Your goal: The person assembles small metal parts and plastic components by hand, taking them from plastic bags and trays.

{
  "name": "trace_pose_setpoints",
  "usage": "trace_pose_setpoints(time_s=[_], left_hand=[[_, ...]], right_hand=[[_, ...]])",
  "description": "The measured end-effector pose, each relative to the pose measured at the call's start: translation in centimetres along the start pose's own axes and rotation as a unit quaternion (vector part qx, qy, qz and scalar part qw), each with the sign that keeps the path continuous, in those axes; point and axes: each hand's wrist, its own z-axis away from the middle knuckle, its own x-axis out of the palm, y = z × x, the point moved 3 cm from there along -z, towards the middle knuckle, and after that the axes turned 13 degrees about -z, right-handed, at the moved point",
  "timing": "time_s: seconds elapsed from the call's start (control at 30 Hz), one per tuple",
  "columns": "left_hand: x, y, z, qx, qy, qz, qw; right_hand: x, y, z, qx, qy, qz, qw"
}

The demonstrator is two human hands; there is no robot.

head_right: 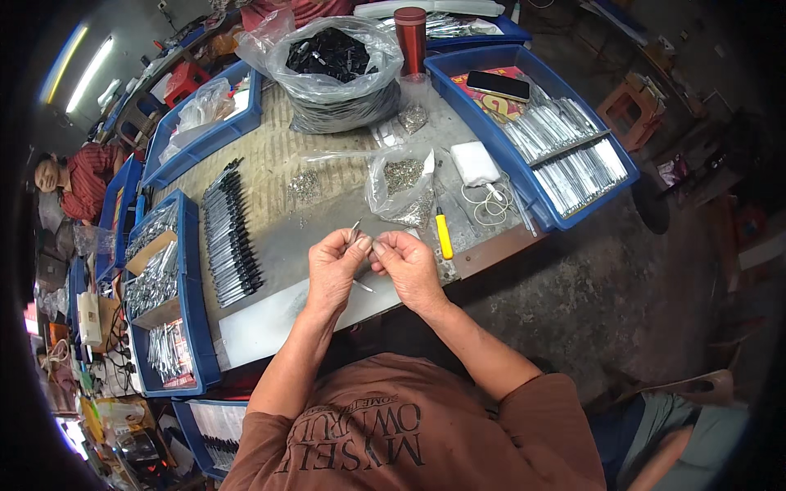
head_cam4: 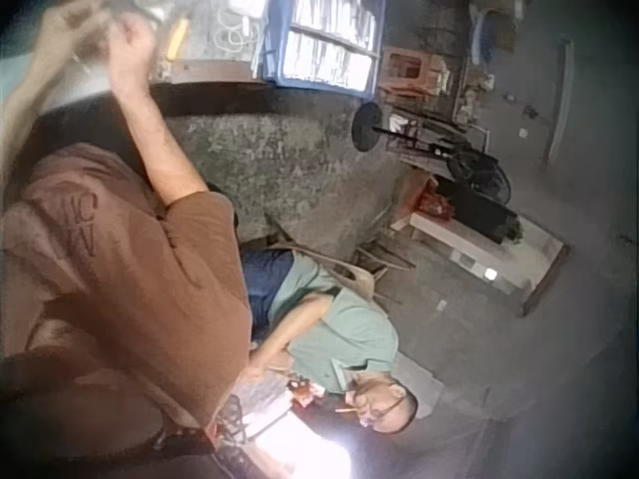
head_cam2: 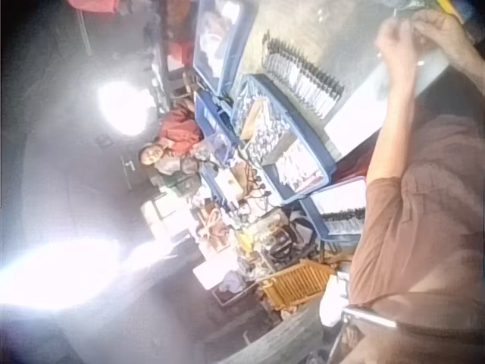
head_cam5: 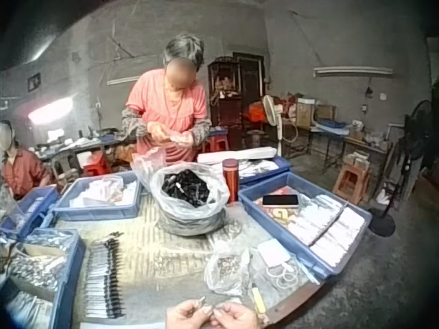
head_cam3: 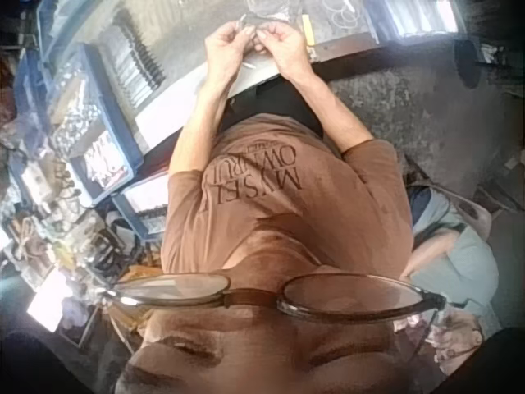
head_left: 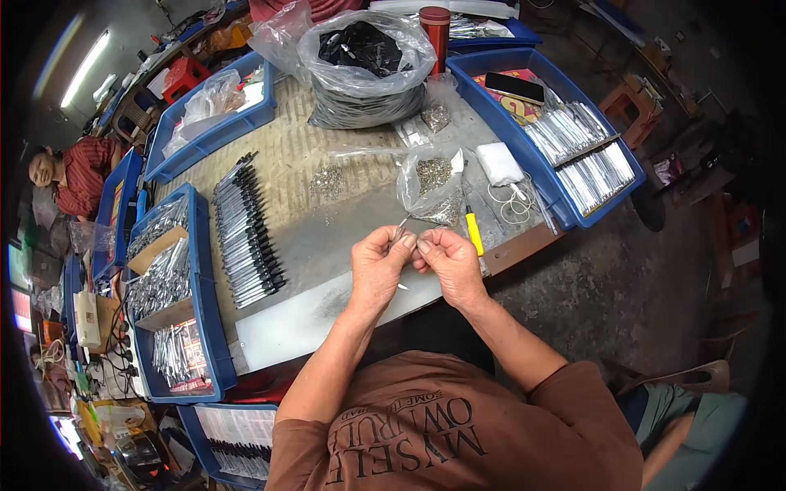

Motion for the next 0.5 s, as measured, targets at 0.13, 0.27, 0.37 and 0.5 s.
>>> trace_pose_setpoints(time_s=[0.13, 0.27, 0.37, 0.5], left_hand=[[-0.04, -0.24, 0.22, -0.005, 0.005, 0.044, 0.999], [-0.28, -0.50, 0.45, -0.036, 0.012, 0.060, 0.997], [-0.29, -0.82, 0.62, -0.047, 0.022, 0.077, 0.996], [-0.17, -0.84, 0.83, -0.043, 0.044, 0.090, 0.994]], right_hand=[[0.10, 0.48, 0.01, -0.017, 0.000, 0.011, 1.000], [0.41, 0.55, -0.07, -0.009, -0.007, 0.029, 1.000], [0.70, 0.50, -0.05, -0.004, -0.007, 0.038, 0.999], [0.87, 0.58, -0.09, -0.009, -0.014, 0.044, 0.999]])
